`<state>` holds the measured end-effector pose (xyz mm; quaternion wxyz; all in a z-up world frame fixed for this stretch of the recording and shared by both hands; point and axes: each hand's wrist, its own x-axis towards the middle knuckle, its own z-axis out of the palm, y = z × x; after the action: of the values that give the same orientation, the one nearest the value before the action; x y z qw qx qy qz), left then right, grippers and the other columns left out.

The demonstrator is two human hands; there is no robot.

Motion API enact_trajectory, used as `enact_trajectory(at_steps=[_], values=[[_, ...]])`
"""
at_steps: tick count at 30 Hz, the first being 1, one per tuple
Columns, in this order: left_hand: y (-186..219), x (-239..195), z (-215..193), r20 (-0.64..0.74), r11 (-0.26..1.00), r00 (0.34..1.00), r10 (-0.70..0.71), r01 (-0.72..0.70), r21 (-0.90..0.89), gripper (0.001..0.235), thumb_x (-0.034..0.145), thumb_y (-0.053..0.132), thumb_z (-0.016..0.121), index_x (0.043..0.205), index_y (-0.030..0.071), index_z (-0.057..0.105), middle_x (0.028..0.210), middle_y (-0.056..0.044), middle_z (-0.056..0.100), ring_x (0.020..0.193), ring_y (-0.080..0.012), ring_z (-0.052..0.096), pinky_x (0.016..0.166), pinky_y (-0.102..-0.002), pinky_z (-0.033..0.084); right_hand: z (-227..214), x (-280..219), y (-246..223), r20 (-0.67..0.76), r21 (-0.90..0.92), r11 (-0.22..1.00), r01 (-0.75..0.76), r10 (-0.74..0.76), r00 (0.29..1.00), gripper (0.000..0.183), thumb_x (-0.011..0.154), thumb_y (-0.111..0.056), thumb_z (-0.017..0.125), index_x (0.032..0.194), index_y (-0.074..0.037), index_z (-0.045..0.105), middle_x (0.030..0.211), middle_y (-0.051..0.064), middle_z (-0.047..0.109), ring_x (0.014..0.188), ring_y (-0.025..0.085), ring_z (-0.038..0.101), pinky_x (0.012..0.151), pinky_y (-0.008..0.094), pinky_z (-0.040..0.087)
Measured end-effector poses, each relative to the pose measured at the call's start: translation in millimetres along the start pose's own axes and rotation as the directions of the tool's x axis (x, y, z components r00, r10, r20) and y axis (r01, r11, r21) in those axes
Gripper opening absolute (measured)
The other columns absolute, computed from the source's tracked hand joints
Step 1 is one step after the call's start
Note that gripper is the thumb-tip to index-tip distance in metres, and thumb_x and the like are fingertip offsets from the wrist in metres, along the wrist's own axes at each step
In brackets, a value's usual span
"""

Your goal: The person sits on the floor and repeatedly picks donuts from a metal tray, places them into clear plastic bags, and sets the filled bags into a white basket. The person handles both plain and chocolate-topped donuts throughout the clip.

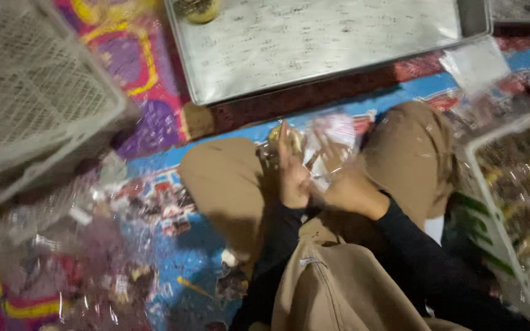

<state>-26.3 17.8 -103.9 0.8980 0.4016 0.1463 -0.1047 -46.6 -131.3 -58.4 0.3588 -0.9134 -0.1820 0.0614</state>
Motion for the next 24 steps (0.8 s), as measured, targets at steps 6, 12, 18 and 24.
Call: enact_trajectory(at_steps=[6,12,18,24], values=[[52.3,60.4,-109.1,-0.175,0.700,0.979,0.109,-0.200,-0.685,0.028,0.111,0.030,0.060,0.119,0.003,0.064,0.112,-0.010,0.070,0.098,-0.0221,0.065,0.087,-0.039,0.056,-28.0,197.5,12.7,0.024,0.251,0.941,-0.226,0.228,0.973,0.039,0.087,-0.044,0.079,0.097,-0.007,0.081,0.081,0.007,0.078,0.061,0.023,0.071,0.056,0.037,0.051],[72.6,35.6,-112.6,-0.341,0.629,0.936,-0.085,-0.215,-0.747,0.026,0.101,0.027,0.060,0.114,0.006,0.066,0.119,-0.015,0.071,0.118,-0.0304,0.064,0.107,-0.048,0.050,25.2,378.1,66.8,-0.526,-0.373,0.927,0.027,-0.236,0.817,0.085,0.076,-0.060,0.096,0.125,0.000,0.064,0.113,0.021,0.062,0.099,0.041,0.064,0.073,0.050,0.052],[80.5,32.4,-104.3,-0.169,0.482,0.980,-0.107,-0.098,-0.871,0.029,0.094,0.028,0.065,0.105,0.001,0.065,0.117,-0.021,0.067,0.121,-0.0402,0.060,0.112,-0.063,0.040,6.7,343.0,62.1,-0.382,-0.046,0.992,0.117,-0.126,0.916,0.069,0.077,-0.041,0.100,0.121,0.001,0.067,0.113,0.020,0.062,0.103,0.036,0.065,0.087,0.044,0.054],[54.1,66.5,-98.3,-0.081,0.320,0.988,-0.131,-0.035,-0.947,0.036,0.098,0.029,0.064,0.114,-0.004,0.063,0.134,-0.032,0.059,0.130,-0.0453,0.054,0.115,-0.057,0.042,-55.0,92.8,-38.1,-0.268,0.547,0.836,0.051,0.118,0.956,0.058,0.076,-0.015,0.093,0.125,-0.001,0.064,0.119,0.007,0.064,0.113,0.016,0.066,0.099,0.030,0.057]])
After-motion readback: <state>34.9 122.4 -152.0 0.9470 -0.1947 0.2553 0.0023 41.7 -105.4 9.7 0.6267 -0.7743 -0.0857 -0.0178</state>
